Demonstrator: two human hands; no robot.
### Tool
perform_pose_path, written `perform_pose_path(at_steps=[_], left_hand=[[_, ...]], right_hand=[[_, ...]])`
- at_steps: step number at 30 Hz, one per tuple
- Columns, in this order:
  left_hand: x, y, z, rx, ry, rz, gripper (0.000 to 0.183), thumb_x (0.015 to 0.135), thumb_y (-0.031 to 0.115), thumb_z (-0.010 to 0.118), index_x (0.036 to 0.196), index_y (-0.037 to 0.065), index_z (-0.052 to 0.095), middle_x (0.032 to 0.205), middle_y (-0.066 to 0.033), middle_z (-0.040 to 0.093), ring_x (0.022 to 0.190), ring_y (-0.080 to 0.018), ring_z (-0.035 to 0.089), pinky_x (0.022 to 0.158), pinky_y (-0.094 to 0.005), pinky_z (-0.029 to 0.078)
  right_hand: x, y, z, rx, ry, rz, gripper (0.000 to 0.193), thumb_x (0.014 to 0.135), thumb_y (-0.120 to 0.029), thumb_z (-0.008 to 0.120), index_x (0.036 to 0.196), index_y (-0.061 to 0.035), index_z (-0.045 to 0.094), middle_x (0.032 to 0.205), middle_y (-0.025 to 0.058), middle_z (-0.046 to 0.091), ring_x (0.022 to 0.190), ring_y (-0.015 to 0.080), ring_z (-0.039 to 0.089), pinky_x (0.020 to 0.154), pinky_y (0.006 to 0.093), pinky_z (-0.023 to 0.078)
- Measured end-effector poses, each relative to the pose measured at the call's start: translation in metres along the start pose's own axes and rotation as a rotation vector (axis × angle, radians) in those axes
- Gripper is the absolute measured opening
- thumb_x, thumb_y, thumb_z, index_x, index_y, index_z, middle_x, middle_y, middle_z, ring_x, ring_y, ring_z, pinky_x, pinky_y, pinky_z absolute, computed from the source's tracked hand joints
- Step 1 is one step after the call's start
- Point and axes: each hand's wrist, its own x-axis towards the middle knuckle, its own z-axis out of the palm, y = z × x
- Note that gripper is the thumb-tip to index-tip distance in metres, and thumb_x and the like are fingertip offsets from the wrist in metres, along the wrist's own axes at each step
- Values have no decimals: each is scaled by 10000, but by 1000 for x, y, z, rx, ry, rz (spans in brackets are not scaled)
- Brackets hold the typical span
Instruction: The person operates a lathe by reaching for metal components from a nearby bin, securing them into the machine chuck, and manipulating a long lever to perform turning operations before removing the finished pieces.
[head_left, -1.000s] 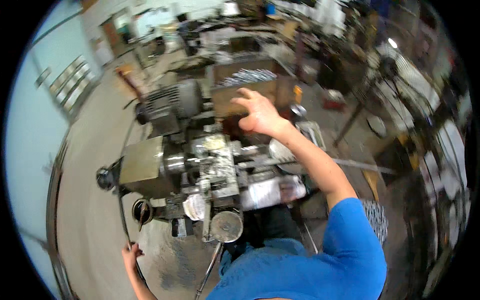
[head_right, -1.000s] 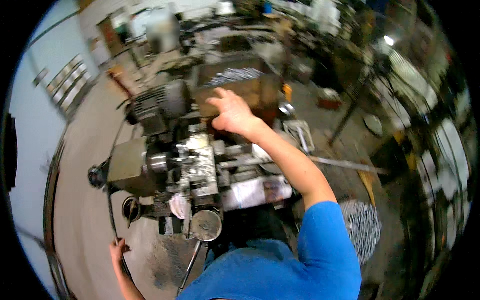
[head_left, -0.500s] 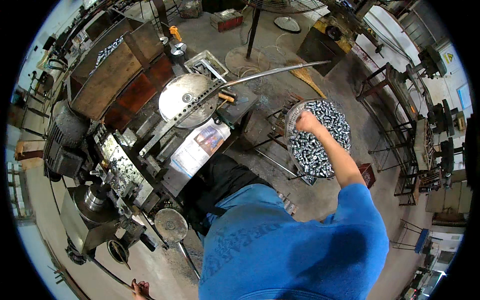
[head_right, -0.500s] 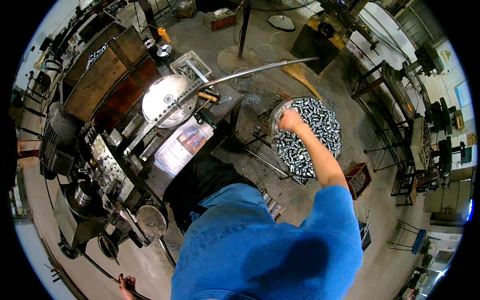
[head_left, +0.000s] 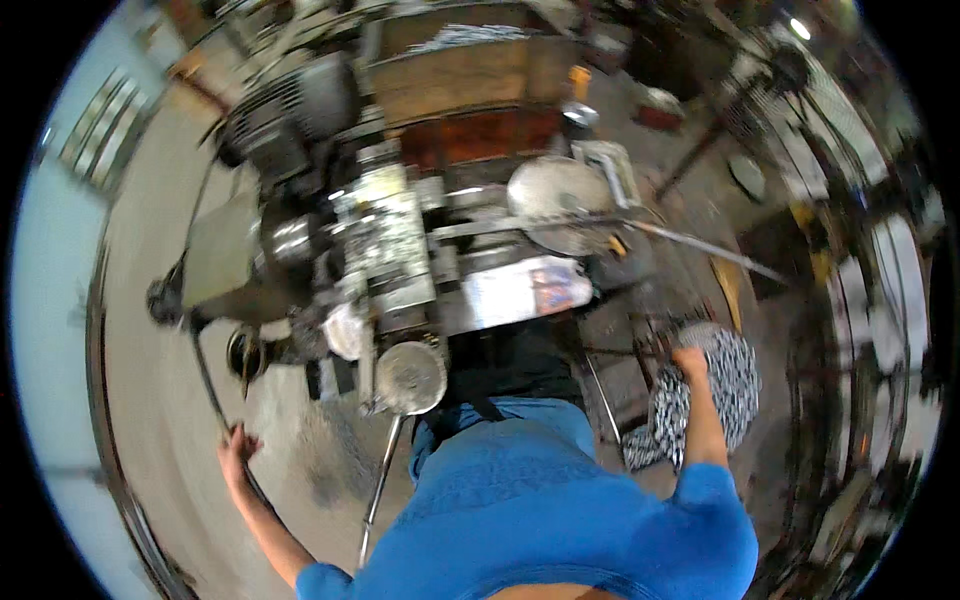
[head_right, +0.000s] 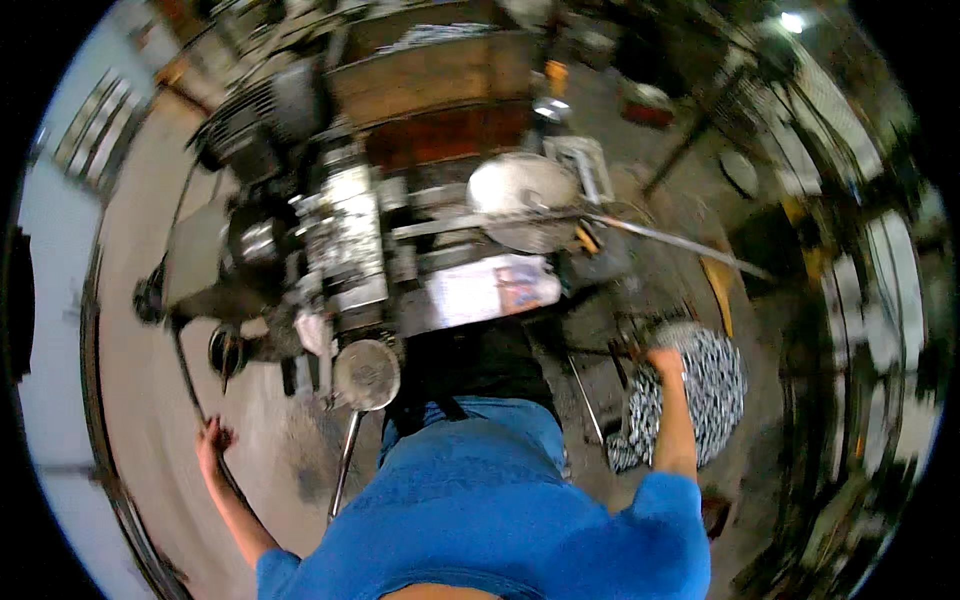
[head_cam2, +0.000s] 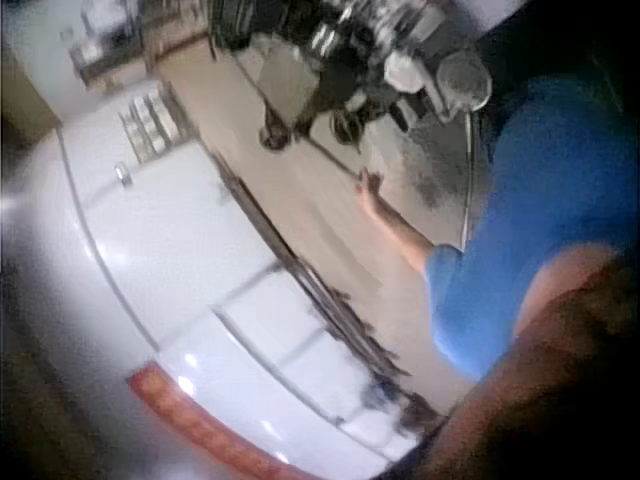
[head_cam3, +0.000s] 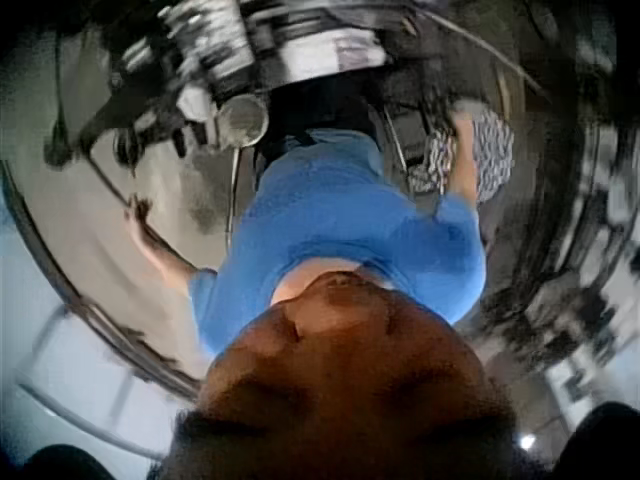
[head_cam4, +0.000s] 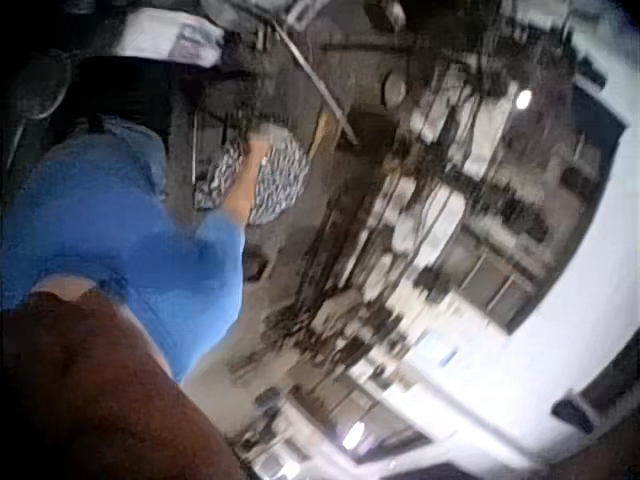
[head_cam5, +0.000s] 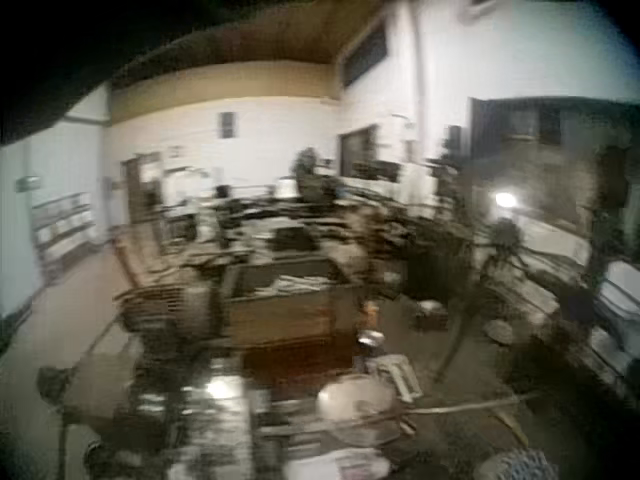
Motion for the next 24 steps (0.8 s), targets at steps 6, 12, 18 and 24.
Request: perform_pose_path(at_steps=[6,12,18,24], left_hand=[[-14,20,15,-4,5,-8,323,814,223,625,951,-52,524,652,-89,552,580,-190,587,545,-327,536],[-8,18,14,149,42,27,260,815,177,600,939,-43,542,653,-95,573,540,-171,586,503,-296,511],[-20,24,17,776,229,76,406,726,203,648,1029,-38,525,748,-205,611,694,-300,618,626,-394,470],[-86,26,5,924,237,163,475,715,228,657,1103,-4,511,825,-228,595,786,-369,587,673,-417,452]], right_hand=[[-5,-9,-72,892,242,494,88,624,-97,648,703,-60,641,644,113,616,599,212,572,552,328,437],[-5,-185,-294,881,526,-348,310,580,-46,582,875,-1,664,1047,157,591,920,272,601,806,288,455],[10,-409,-445,643,562,-1179,422,533,-82,595,941,21,625,1152,192,523,1066,324,521,905,374,420],[45,-535,-481,-38,484,-1126,233,565,-139,606,728,24,641,998,180,557,950,323,515,829,371,459]])
